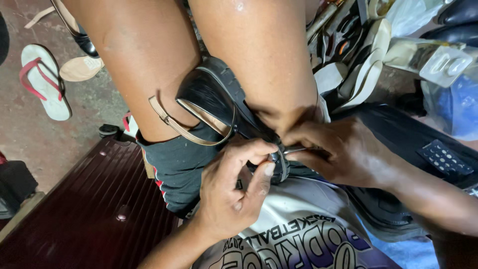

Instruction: The person sits on the floor and sews a black high-heeled shoe using a needle and thread. They repeatedly pass the needle through the shoe's heel area and pull the thread to secure the stitching.

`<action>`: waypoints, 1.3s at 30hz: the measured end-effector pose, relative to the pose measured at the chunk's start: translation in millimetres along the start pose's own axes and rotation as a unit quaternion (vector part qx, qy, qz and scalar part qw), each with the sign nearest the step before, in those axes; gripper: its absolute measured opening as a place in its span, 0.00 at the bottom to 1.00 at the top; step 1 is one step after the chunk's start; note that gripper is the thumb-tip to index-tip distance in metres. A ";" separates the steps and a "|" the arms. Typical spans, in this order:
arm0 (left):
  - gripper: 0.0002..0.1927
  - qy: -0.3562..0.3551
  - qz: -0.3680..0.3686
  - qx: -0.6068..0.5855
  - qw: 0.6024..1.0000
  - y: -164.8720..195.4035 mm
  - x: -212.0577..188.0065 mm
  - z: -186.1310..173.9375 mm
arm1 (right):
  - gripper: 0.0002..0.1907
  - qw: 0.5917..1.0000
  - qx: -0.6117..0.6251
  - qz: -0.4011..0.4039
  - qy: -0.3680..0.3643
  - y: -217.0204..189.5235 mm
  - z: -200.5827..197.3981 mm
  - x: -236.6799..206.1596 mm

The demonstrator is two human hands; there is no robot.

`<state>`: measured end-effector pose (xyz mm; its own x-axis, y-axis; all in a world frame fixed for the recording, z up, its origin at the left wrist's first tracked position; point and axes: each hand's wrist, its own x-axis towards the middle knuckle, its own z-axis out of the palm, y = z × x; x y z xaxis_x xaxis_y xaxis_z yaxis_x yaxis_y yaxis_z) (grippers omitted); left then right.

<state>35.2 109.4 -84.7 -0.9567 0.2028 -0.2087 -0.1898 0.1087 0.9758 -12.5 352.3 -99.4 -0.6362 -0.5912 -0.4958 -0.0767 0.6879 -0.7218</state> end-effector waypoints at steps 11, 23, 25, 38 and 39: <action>0.32 -0.125 0.008 0.108 0.986 8.0 17.6 0.8 | 0.04 0.969 0.207 -0.123 0.055 -2.7 -16.0 -13.2; 0.49 -0.123 -0.066 0.047 0.989 17.6 20.4 -5.6 | 0.02 0.966 -0.214 0.036 0.141 34.6 -35.9 -17.2; 0.49 -0.120 -0.041 0.031 0.991 15.8 21.3 -6.9 | 0.03 0.952 -0.226 0.003 0.206 73.4 -67.2 -17.3; 0.46 -0.098 -0.010 0.018 0.995 14.2 20.9 -5.2 | 0.18 0.959 -0.252 -0.056 0.121 6.5 11.6 -41.6; 0.45 -0.096 -0.016 0.011 0.995 11.8 17.5 -3.9 | 0.19 0.971 -0.179 -0.084 0.137 -2.2 12.6 -35.1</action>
<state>15.4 110.4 -76.6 -0.8899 0.3811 -0.2506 -0.2125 0.1397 0.9671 19.7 366.2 -86.5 -0.7685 -0.6070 -0.2025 -0.4277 0.7226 -0.5431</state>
